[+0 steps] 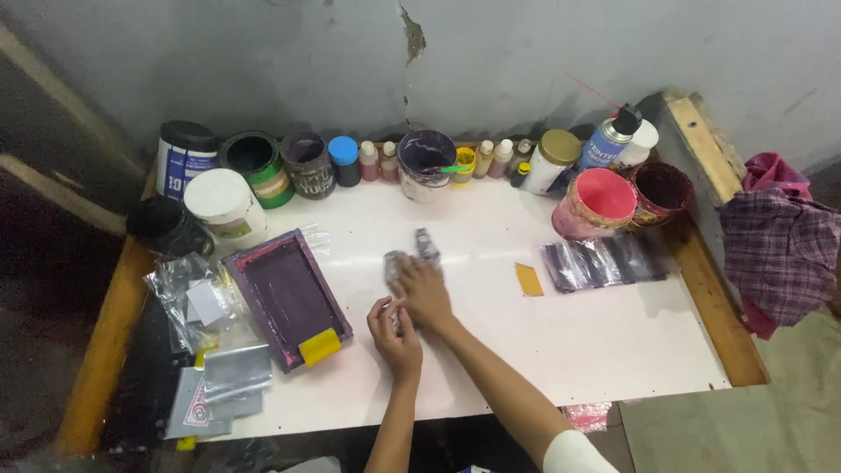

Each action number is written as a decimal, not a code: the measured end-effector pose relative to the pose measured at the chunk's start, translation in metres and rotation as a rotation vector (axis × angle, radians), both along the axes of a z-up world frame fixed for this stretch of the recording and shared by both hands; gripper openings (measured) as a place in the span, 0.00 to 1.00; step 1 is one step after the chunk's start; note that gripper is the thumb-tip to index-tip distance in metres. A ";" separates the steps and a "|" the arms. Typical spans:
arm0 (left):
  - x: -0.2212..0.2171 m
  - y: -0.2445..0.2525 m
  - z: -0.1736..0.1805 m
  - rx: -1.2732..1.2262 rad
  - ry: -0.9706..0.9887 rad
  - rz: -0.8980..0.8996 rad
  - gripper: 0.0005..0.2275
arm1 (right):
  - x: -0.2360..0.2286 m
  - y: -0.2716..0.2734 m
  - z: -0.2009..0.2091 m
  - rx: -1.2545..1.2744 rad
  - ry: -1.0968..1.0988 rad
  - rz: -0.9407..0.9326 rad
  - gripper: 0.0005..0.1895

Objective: The person wipes a white table surface with a patterned cloth, moving the cloth back and forth across the area. They fold and unfold the cloth while continuing to wipe the table near various paint containers and supplies.

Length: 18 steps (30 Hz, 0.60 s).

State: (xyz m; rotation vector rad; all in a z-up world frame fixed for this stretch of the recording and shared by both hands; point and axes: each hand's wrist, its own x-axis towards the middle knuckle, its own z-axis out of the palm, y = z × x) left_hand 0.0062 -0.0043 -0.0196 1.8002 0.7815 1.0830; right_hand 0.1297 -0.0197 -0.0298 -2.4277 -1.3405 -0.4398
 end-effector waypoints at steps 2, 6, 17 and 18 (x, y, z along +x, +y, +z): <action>0.000 0.003 0.001 -0.010 -0.011 0.022 0.07 | -0.018 -0.006 0.010 -0.044 0.095 0.055 0.19; 0.003 0.006 -0.003 -0.020 -0.019 0.058 0.06 | -0.045 -0.035 0.056 -0.042 0.343 0.093 0.20; -0.001 0.005 0.012 -0.084 0.018 -0.013 0.06 | 0.105 -0.100 -0.009 -0.091 0.072 -0.420 0.23; -0.002 0.003 0.012 -0.096 0.028 -0.015 0.06 | 0.101 -0.096 -0.014 -0.103 0.036 -0.437 0.23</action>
